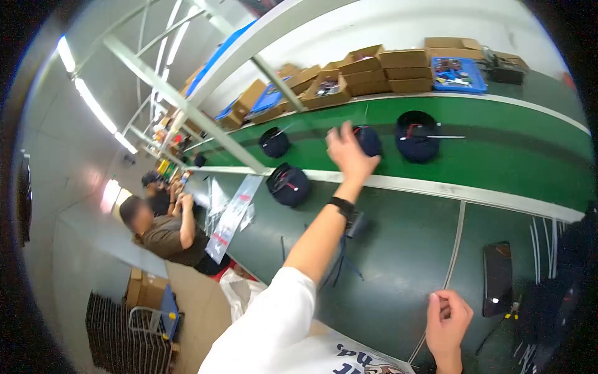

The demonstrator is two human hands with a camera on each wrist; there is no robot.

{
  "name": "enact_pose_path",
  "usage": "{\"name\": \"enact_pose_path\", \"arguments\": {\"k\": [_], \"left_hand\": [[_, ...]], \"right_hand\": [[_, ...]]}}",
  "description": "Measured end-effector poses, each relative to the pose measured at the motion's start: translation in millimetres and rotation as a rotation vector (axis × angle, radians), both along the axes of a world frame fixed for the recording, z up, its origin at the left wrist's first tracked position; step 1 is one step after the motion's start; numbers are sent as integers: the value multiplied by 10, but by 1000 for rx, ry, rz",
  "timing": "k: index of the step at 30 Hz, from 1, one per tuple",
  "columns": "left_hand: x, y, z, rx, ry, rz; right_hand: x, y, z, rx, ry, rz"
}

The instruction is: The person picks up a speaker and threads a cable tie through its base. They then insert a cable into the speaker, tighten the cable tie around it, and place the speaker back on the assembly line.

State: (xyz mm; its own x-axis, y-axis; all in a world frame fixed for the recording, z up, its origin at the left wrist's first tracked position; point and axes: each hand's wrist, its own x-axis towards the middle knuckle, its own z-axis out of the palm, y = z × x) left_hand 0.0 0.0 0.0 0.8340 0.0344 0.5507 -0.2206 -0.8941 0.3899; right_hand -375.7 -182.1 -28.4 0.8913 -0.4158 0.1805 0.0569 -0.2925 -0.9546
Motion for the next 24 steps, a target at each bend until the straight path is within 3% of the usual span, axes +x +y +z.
{"name": "enact_pose_path", "arguments": {"k": [2,3,5,8,11,15,17,19,20,21,23,24], "left_hand": [[220,-309,-112,68,-266,-391],[-50,-504,-192,3,-130,-480],[-5,-859,-269,-148,147,-453],[335,-1327,-691,-369,151,-373],[200,-1451,-523,-409,209,-313],[37,-1234,-378,-398,222,-565],[-129,-923,-296,-456,50,-943],[-559,-513,58,-353,128,-1159],[-732,-340,165,-216,70,-1178],[-835,-243,136,-260,111,-1276],[-1119,-10,81,-327,418,-1261],[-1150,43,-36,-317,438,-1274]], "right_hand": [[70,6,-28,30,-49,-26],[-150,27,55,36,11,-14],[-110,68,82,72,25,-2],[-95,75,-52,30,-9,23],[-57,38,-96,60,11,9],[20,-156,-121,103,-14,-57],[65,-262,27,83,-45,-104],[140,-342,273,71,7,-87],[204,-366,352,64,-62,-38],[309,-386,391,-35,-96,-19],[433,-321,687,-107,38,112],[512,-332,614,-111,47,207]]}}
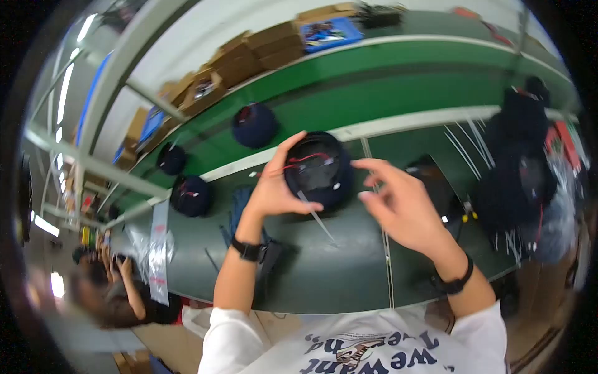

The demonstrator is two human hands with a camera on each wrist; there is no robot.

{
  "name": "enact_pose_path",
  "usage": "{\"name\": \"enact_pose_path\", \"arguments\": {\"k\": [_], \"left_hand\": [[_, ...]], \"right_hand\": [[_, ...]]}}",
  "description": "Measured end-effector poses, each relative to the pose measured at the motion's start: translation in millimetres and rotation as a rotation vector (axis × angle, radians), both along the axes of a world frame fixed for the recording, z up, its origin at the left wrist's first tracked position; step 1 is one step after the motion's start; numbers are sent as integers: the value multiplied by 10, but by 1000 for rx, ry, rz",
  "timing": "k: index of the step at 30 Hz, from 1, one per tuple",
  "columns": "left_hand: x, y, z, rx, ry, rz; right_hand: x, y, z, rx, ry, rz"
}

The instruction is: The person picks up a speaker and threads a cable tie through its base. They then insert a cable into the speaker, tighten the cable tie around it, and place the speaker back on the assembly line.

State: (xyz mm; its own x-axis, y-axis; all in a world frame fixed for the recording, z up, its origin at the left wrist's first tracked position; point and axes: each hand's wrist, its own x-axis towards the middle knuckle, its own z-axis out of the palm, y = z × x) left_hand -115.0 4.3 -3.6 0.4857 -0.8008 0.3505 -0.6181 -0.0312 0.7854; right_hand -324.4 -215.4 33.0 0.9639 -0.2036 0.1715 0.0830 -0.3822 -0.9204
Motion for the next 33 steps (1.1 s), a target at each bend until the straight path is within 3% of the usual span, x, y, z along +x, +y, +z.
{"name": "enact_pose_path", "arguments": {"k": [2,5,6,9,11,13,16,20,23,26,33], "left_hand": [[-74,24,-108,34,-31,2],[-277,49,-244,11,31,68],[-247,66,-298,-10,-53,40],[-313,287,285,96,-488,119],[-437,443,524,-57,-530,143],[-610,381,716,53,-602,-75],[-762,29,552,119,-563,-291],[-614,-105,383,98,-379,-272],[-588,-117,462,105,-259,-381],[-542,-68,285,80,-332,-379],[-485,-90,332,144,-159,-477]], "right_hand": [[121,-20,-178,10,24,116],[64,153,-352,104,-39,167],[86,192,-412,77,-86,153],[88,241,-517,45,-177,111],[72,232,-524,92,-164,84],[74,217,-561,160,-140,73],[92,214,-595,297,-137,23],[71,106,-662,498,-67,73],[60,24,-612,676,3,116],[91,-38,-690,682,-11,170],[98,-93,-708,681,-20,200]]}}
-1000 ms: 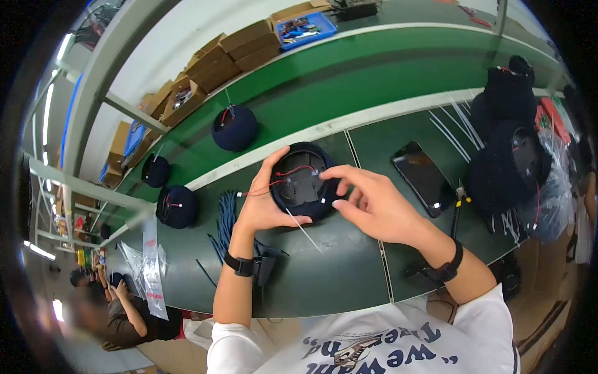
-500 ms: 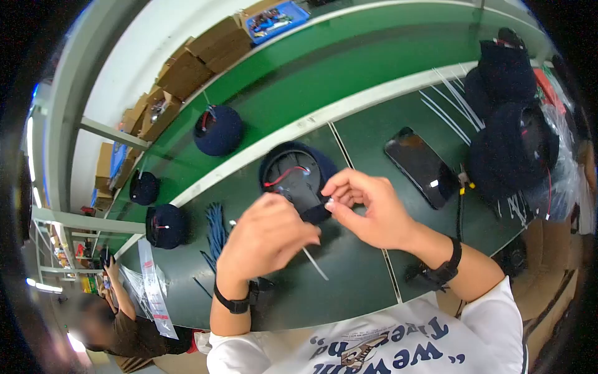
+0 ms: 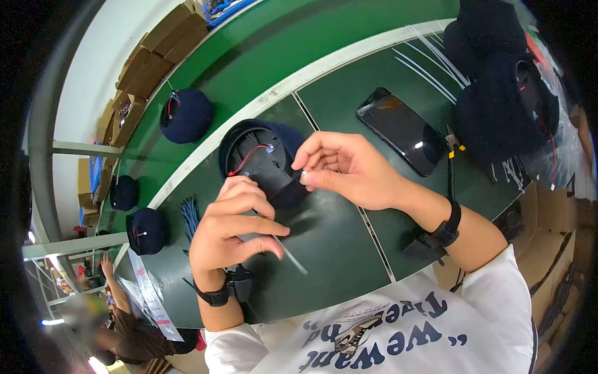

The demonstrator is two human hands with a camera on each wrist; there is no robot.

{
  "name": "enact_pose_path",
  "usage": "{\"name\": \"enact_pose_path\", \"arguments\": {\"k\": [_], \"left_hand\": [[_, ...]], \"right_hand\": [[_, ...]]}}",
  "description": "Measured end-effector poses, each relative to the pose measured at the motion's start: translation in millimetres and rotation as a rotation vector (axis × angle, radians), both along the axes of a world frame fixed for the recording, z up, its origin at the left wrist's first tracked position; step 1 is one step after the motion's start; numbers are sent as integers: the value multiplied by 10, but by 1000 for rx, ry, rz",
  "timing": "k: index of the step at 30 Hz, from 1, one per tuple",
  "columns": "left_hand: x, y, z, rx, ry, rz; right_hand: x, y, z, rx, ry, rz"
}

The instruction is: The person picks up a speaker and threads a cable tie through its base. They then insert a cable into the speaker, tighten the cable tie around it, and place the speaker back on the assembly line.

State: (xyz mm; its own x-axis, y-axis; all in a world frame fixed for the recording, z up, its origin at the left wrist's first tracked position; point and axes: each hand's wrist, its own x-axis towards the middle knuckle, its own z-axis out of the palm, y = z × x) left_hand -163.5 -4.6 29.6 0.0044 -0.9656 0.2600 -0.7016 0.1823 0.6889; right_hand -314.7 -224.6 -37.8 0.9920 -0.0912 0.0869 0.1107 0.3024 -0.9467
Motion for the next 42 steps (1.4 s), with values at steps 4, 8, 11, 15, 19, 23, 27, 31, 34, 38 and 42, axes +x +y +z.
{"name": "enact_pose_path", "arguments": {"k": [4,8,11,15,19,23,27,31,34,38,42], "left_hand": [[-19,-2,-35,-49,-42,86],[-124,-106,-92,-205,-163,331],[-115,-116,-197,-221,-184,369],[-78,-80,-159,-185,-201,345],[-92,-78,-161,-162,-211,350],[-100,-77,-185,-158,-199,358],[-106,-82,-180,-149,-199,360],[-130,-108,-199,-164,-204,364],[-157,-135,-240,-196,-245,381],[-234,-225,-318,-356,-275,353],[-254,-210,-419,-451,-512,317]], "right_hand": [[13,-10,-20,9,11,1],[23,-28,-83,66,-29,37],[21,-17,-96,58,-38,49],[29,-20,-123,140,-42,41],[39,-31,-160,197,-38,57],[31,-29,-161,204,-23,64],[26,-28,-167,213,-18,81],[1,15,-71,149,8,54],[-22,124,-46,143,26,4],[-27,161,-45,60,44,-60],[-20,130,-16,-73,-53,-83]]}}
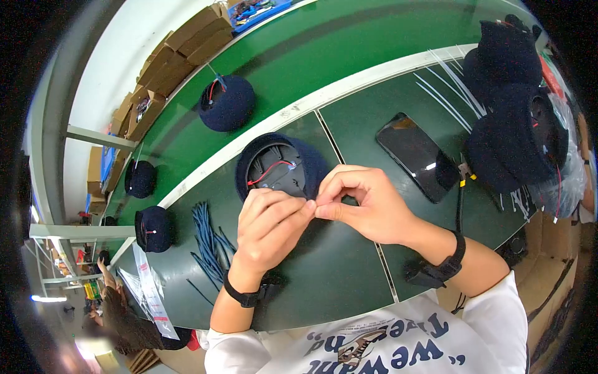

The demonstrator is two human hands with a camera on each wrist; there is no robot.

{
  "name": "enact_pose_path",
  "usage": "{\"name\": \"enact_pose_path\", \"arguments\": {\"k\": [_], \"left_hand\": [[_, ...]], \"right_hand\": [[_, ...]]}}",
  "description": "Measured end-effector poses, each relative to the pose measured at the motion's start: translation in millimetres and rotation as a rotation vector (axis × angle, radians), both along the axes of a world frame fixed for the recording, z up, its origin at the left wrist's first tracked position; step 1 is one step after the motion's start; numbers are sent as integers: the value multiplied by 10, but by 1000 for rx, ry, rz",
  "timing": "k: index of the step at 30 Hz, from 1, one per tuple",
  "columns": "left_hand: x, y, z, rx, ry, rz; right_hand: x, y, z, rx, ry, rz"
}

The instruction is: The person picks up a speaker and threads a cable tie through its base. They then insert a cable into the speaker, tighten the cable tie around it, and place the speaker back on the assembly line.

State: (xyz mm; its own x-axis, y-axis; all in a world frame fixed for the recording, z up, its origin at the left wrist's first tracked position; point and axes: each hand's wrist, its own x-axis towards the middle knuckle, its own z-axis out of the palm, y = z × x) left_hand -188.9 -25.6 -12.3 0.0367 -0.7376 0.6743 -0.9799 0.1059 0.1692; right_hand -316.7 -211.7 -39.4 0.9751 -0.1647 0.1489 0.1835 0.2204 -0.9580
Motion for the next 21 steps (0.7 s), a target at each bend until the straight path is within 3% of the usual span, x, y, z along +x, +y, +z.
{"name": "enact_pose_path", "arguments": {"k": [6,12,13,15,16,17,18,20,21], "left_hand": [[16,10,45,-57,-93,116],[-8,99,279,27,-150,190],[59,194,395,12,-156,161],[265,561,588,-192,-76,241],[456,852,699,-69,94,210],[615,1073,725,91,279,240],[721,1195,674,251,462,264],[732,1033,403,519,675,279],[716,906,150,526,736,276]], "right_hand": [[-66,-430,352,-339,-38,173],[-74,-750,380,-281,-63,441],[-51,-724,334,-105,-174,407],[-24,-749,294,65,-105,136],[12,-799,205,125,-28,9],[69,-754,150,-143,37,-112],[70,-725,190,-510,69,-54],[113,-515,171,-608,71,93],[185,-467,44,-734,-7,146]]}}
